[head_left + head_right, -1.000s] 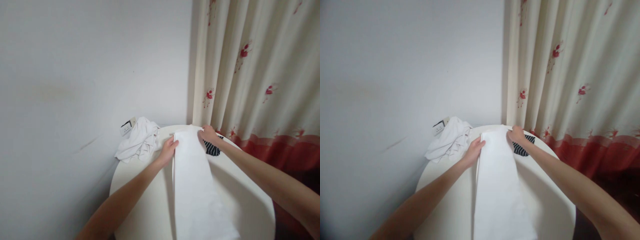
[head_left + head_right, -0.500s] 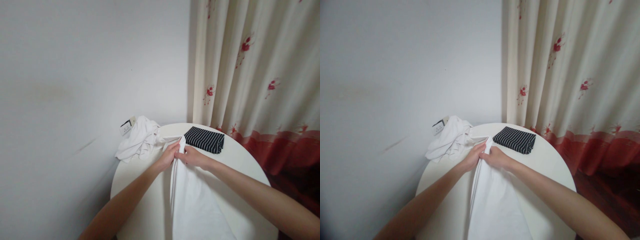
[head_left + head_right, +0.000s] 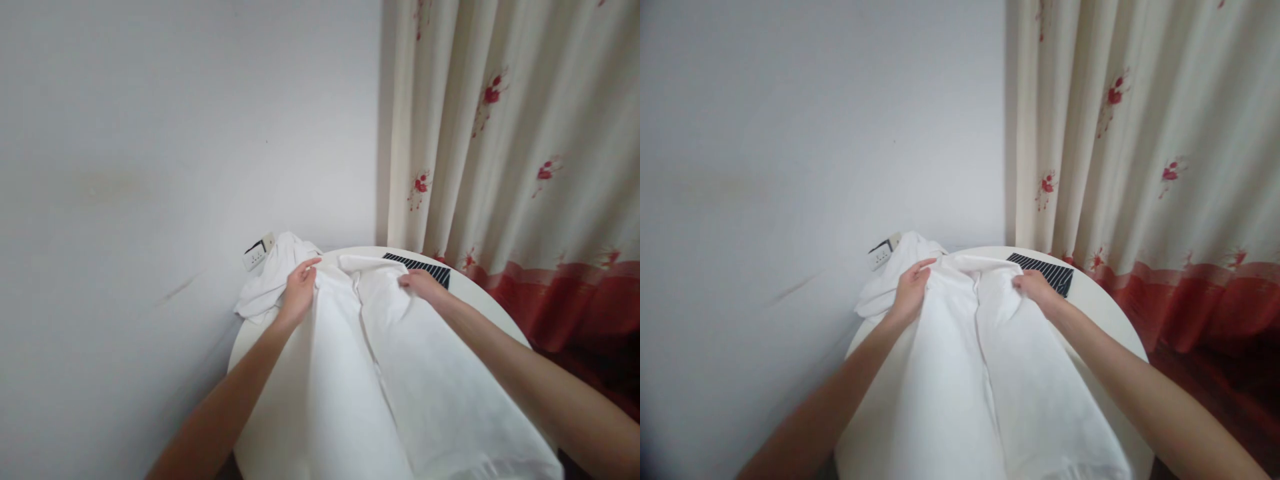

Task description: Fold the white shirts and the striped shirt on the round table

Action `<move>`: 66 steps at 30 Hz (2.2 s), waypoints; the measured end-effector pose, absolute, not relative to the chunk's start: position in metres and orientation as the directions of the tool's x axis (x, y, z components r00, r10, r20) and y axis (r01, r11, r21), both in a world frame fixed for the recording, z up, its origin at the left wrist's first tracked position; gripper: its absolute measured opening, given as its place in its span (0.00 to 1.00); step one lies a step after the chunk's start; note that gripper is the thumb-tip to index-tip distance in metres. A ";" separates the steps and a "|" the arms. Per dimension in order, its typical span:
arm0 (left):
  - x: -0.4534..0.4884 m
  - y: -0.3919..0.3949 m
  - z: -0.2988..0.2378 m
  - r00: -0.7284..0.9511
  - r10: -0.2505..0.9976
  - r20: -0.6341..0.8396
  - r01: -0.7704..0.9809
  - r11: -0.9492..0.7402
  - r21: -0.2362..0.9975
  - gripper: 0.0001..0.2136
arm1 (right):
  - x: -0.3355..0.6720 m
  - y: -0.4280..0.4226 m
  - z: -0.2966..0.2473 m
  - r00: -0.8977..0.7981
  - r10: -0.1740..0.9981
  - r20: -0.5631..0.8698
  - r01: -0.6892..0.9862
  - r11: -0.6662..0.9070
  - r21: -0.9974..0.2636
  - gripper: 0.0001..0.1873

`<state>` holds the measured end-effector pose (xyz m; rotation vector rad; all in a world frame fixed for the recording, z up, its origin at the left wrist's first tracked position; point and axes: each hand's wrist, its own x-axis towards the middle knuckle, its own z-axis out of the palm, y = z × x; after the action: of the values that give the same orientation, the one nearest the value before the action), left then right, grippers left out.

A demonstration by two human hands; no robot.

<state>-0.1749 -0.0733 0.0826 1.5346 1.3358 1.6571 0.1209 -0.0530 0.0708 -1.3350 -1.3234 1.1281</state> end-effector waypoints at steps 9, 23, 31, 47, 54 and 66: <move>-0.264 -0.060 0.066 -0.066 0.942 0.330 0.758 -0.168 0.630 0.16 | 0.178 -0.041 0.030 0.204 0.979 0.021 0.336 -0.050 -0.941 0.18; -0.119 -0.045 0.004 0.203 0.971 0.124 0.625 -0.226 0.747 0.08 | 0.055 -0.055 0.007 -0.037 0.997 0.067 0.928 0.060 -0.368 0.14; -0.089 -0.068 0.002 0.244 0.965 0.092 0.123 -0.125 0.985 0.17 | 0.122 -0.048 0.015 -0.024 0.997 -0.067 -0.233 -0.071 -0.970 0.04; -0.114 -0.067 0.133 0.386 0.699 0.602 0.679 -0.657 0.327 0.25 | 0.138 -0.024 0.039 0.084 0.847 0.525 0.323 0.475 -0.818 0.31; -0.104 -0.046 0.229 0.323 0.409 0.854 0.545 -0.818 0.185 0.22 | 0.109 -0.054 0.072 -0.439 0.696 0.568 0.075 0.659 -0.749 0.72; -0.077 -0.061 0.317 0.345 0.238 0.908 0.540 -0.842 0.015 0.22 | -0.005 -0.051 0.040 0.033 0.947 0.321 0.091 0.317 -0.944 0.14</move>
<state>-0.0765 -0.0614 0.3168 2.8011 0.8360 1.8011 -0.0050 -0.0514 0.0402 -1.0466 -1.3719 0.8919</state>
